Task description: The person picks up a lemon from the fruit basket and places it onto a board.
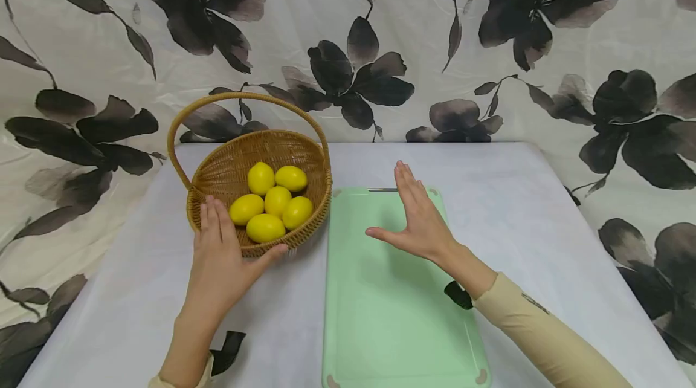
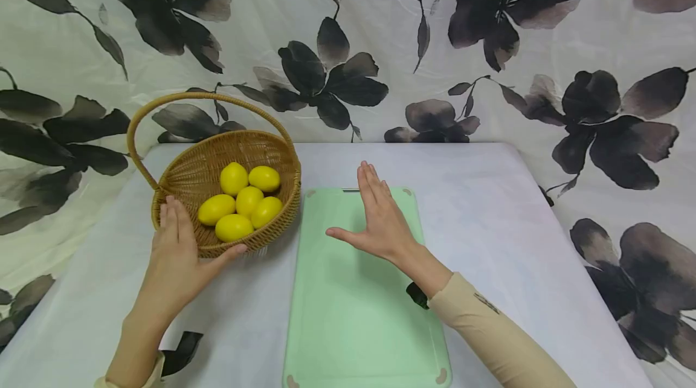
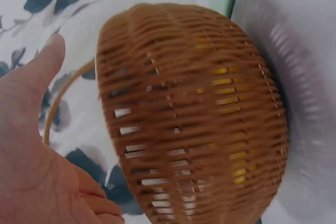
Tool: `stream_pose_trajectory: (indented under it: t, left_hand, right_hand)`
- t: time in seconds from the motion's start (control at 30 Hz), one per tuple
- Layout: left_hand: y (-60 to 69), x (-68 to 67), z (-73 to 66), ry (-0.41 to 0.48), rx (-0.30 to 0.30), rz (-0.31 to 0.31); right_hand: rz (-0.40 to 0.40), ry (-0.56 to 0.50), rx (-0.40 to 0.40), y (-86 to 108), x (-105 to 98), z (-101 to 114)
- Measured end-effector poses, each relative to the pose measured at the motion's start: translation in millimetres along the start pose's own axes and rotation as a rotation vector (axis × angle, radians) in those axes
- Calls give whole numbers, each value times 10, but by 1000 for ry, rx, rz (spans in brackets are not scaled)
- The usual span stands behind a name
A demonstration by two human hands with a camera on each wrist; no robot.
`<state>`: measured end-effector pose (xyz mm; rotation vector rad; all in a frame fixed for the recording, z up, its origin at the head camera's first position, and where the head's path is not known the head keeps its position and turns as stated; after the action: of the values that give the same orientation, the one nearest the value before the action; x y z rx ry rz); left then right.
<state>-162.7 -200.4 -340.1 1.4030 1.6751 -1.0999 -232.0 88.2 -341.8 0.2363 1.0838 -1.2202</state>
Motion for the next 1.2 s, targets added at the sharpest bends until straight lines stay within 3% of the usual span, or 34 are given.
stream_pose_trajectory:
  t: [0.3,0.87,1.0,1.2]
  left_hand:
    - [48,-61,249,94,-103,14]
    - [60,89,703,211,-296,128]
    - [47,140,764,219,-314,148]
    - [4,163,812,237,-295,154]
  right_hand:
    - [66,-42,-5,-70,98,87]
    - [91,-72,-11,-205,193,240]
    - [91,-74,-27,-244,197,296]
    - [114,-79,-41,-309,226,377]
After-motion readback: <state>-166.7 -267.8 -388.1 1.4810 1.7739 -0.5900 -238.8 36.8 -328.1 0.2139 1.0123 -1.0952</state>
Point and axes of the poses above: each hand's wrist, its own y-axis away from the middle knuckle, its own x-axis out of the palm, z = x × y, the point moved 9 cm from there along -y, towards the middle knuckle, and after that the axes turned 1 degree about -y, right-handed, at the moved point
